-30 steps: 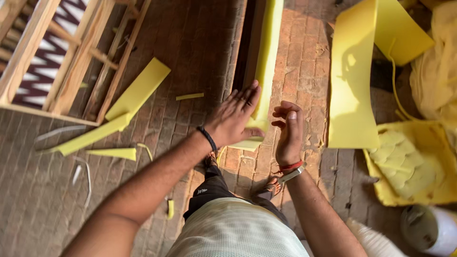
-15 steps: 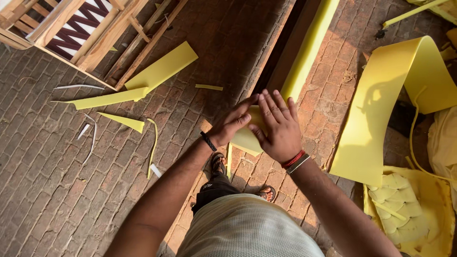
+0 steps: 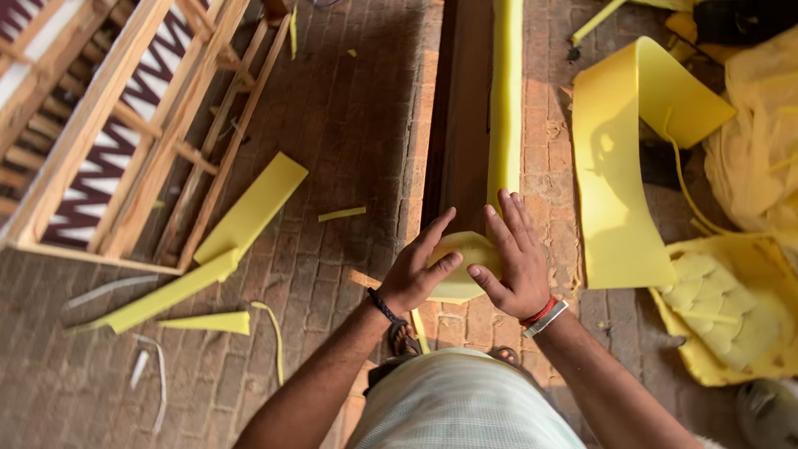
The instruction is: The person wraps a long strip of yellow foam around the edge of a large wooden board. They fold and press the foam by hand to cover the corners and edges, smoothing it along the length of the board.
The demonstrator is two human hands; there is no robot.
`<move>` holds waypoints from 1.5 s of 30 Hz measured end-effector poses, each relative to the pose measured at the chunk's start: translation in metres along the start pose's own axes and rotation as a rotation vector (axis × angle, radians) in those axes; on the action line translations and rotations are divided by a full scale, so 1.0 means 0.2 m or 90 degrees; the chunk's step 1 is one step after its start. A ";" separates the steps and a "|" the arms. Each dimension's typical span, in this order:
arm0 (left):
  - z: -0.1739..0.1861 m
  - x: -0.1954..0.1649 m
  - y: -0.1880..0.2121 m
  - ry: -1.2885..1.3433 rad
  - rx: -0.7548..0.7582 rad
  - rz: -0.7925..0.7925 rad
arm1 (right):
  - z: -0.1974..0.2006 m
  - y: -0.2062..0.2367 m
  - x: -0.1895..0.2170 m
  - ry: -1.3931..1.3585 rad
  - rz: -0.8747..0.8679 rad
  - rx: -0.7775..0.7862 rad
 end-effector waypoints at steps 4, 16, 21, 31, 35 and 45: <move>0.04 -0.12 -0.14 -0.027 0.004 -0.083 | 0.05 0.07 -0.03 -0.130 -0.073 -0.025; -0.08 -0.29 -0.86 -0.354 0.114 0.212 | 0.58 0.17 -0.70 -0.376 -0.273 -0.122; -0.06 -0.37 -0.87 -0.365 0.007 0.125 | 0.70 -0.02 -0.86 -0.325 -0.256 0.054; -0.04 -0.39 -0.16 -0.303 -0.291 0.176 | 0.33 -0.21 -0.70 -0.392 -0.097 0.232; -0.04 -0.40 -0.09 -0.401 -0.250 0.091 | 0.20 -0.13 -0.53 -0.374 -0.082 0.288; -0.05 -0.24 -0.09 -0.202 -0.197 0.039 | 0.13 0.10 -0.27 -0.380 -0.139 0.185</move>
Point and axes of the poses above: each hand's wrist, its own y-axis away from the middle knuckle, its own z-axis out of the back of the hand, x = y × z, the point moved 7 cm from there along -y, towards the middle knuckle, and after that the axes turned 10 degrees about x, right-handed, at the moved point
